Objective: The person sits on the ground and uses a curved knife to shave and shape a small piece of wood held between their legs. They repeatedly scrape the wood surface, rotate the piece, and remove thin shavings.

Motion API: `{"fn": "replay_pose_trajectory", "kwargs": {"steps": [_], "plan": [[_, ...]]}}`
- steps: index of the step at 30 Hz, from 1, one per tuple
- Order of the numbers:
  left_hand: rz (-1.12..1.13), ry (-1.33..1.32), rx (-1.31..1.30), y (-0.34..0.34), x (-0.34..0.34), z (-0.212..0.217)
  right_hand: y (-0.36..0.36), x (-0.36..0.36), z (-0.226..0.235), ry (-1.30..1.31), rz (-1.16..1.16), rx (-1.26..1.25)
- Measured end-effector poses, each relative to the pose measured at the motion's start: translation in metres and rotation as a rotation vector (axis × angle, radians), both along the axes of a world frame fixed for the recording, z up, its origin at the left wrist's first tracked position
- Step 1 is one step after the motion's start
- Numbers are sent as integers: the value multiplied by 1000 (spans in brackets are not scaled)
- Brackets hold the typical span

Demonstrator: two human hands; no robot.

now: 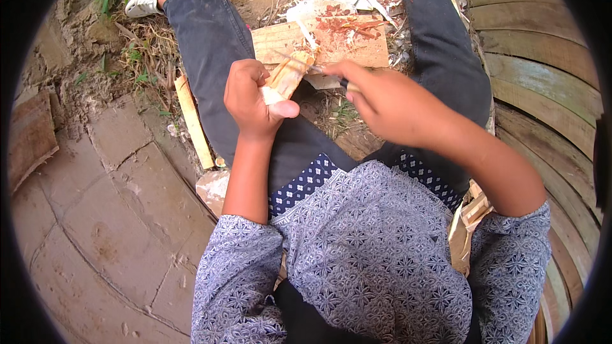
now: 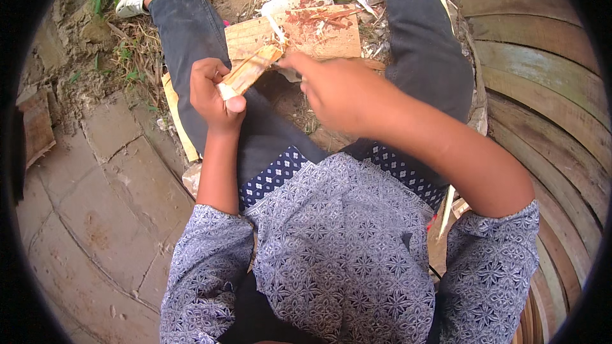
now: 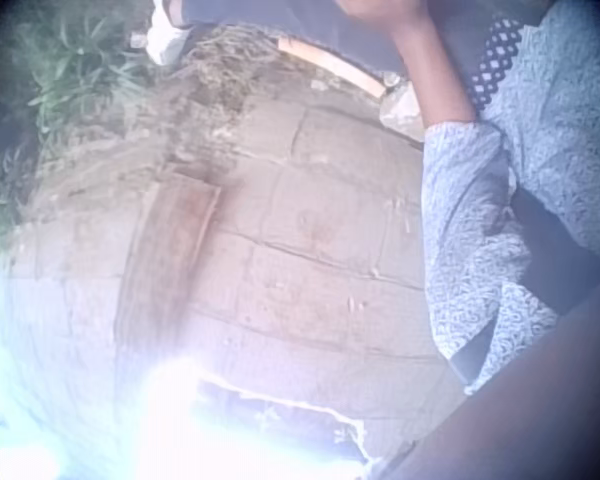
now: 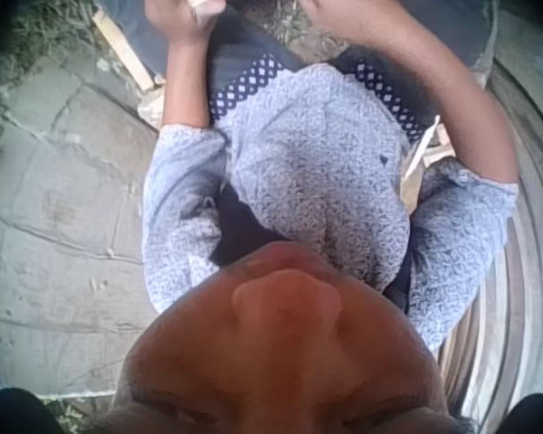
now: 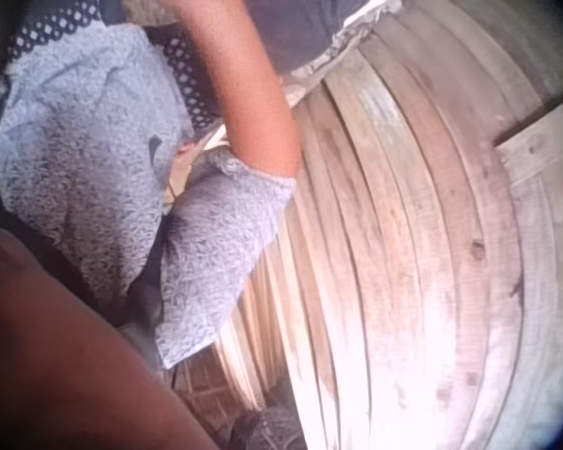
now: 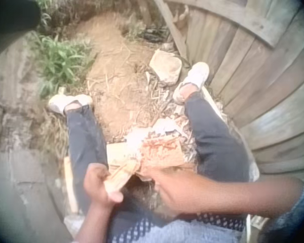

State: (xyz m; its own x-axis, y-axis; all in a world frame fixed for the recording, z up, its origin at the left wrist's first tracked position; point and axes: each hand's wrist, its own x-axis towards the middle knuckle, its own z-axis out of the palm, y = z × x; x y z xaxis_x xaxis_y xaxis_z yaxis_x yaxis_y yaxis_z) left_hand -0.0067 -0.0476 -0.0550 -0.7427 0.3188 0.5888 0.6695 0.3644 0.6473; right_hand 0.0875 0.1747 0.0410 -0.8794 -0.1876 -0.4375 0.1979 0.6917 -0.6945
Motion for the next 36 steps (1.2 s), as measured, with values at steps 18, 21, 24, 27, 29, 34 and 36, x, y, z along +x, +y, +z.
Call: {"fn": "replay_pose_trajectory", "kwargs": {"steps": [18,21,24,27,29,34,36], "plan": [[143,-65,-204,11,2,14,11,16,-65,-63,-351,-239],[127,-140,-297,20,2,24,4,34,-63,56,-424,-342],[-20,-109,-350,26,-2,32,-7,48,-86,265,-454,-353],[-178,-121,-348,29,-6,31,-15,54,-84,244,-533,-444],[-213,-104,-331,30,-8,25,-21,51,-80,249,-586,-532],[-127,10,-217,34,-5,5,-37,46,-76,303,-618,-599],[-92,37,-165,39,-7,-2,-40,44,-90,336,-599,-519]]}}
